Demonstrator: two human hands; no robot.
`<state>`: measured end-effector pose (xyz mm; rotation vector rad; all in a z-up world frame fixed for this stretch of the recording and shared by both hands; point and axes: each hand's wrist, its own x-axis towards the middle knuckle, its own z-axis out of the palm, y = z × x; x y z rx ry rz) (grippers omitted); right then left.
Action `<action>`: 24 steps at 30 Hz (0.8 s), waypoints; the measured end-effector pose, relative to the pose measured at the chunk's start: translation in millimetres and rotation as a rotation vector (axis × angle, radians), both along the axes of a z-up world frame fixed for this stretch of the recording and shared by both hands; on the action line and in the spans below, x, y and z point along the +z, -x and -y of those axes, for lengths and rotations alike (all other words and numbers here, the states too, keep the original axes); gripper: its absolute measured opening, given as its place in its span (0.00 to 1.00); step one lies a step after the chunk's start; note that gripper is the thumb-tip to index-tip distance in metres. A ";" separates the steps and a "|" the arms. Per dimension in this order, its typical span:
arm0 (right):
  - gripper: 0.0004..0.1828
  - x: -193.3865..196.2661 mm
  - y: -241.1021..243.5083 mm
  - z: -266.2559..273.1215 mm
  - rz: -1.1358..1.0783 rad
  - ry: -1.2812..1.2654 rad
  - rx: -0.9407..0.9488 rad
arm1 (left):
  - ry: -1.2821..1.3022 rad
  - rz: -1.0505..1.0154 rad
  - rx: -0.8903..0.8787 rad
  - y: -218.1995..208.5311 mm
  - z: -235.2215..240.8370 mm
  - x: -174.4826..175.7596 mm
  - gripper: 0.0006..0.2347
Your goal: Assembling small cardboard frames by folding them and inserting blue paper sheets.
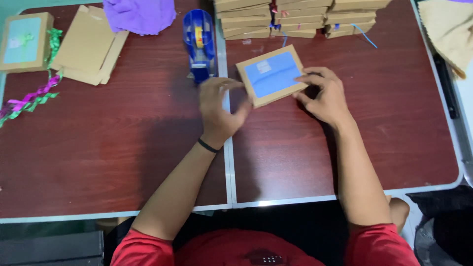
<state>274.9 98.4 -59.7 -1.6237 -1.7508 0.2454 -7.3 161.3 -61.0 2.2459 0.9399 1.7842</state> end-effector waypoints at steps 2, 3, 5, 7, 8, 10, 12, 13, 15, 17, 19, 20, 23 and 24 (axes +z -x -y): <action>0.21 -3.1 -0.2 -0.8 0.009 0.001 -0.040 | 0.011 0.151 0.122 13.4 -15.3 -6.5 0.07; 0.23 -4.8 -0.8 -0.1 0.019 0.009 -0.093 | 0.026 0.303 0.230 19.8 -22.1 -9.9 0.06; 0.24 -8.6 1.1 -2.3 0.020 0.006 -0.104 | 0.191 0.316 0.154 33.9 -29.8 -11.6 0.10; 0.24 -9.4 2.6 -2.7 0.023 0.002 -0.118 | 0.355 0.330 0.072 42.4 -39.6 -9.4 0.14; 0.24 -8.7 3.5 -2.1 0.025 0.005 -0.108 | 0.528 0.315 -0.072 44.3 -45.4 -6.5 0.21; 0.24 -5.6 6.6 -1.0 0.025 0.000 -0.094 | 0.689 0.297 -0.215 49.3 -53.7 -0.8 0.28; 0.23 -0.7 9.3 0.4 -0.008 0.012 -0.101 | 0.739 0.163 -0.296 53.6 -58.2 3.7 0.20; 0.23 -2.3 9.0 -0.3 -0.009 0.009 -0.099 | 0.736 0.162 -0.294 56.3 -59.4 2.6 0.20; 0.22 -5.6 7.7 -2.1 -0.014 0.013 -0.108 | 0.789 0.192 -0.325 61.0 -62.4 0.5 0.18; 0.22 -7.4 6.5 -2.0 -0.015 0.018 -0.110 | 0.767 0.156 -0.327 63.4 -61.1 5.6 0.17; 0.22 -6.7 6.6 -2.5 -0.015 0.024 -0.115 | 0.745 0.120 -0.330 64.9 -62.4 6.2 0.17; 0.22 -5.5 7.3 -2.9 -0.023 0.031 -0.123 | 0.699 0.080 -0.306 65.2 -64.0 3.9 0.14; 0.22 -2.9 10.3 -0.6 -0.034 0.045 -0.137 | 0.645 -0.017 -0.214 66.1 -61.3 2.1 0.13; 0.22 -1.5 11.2 -0.7 -0.037 0.047 -0.144 | 0.633 -0.073 -0.149 66.0 -60.6 3.3 0.14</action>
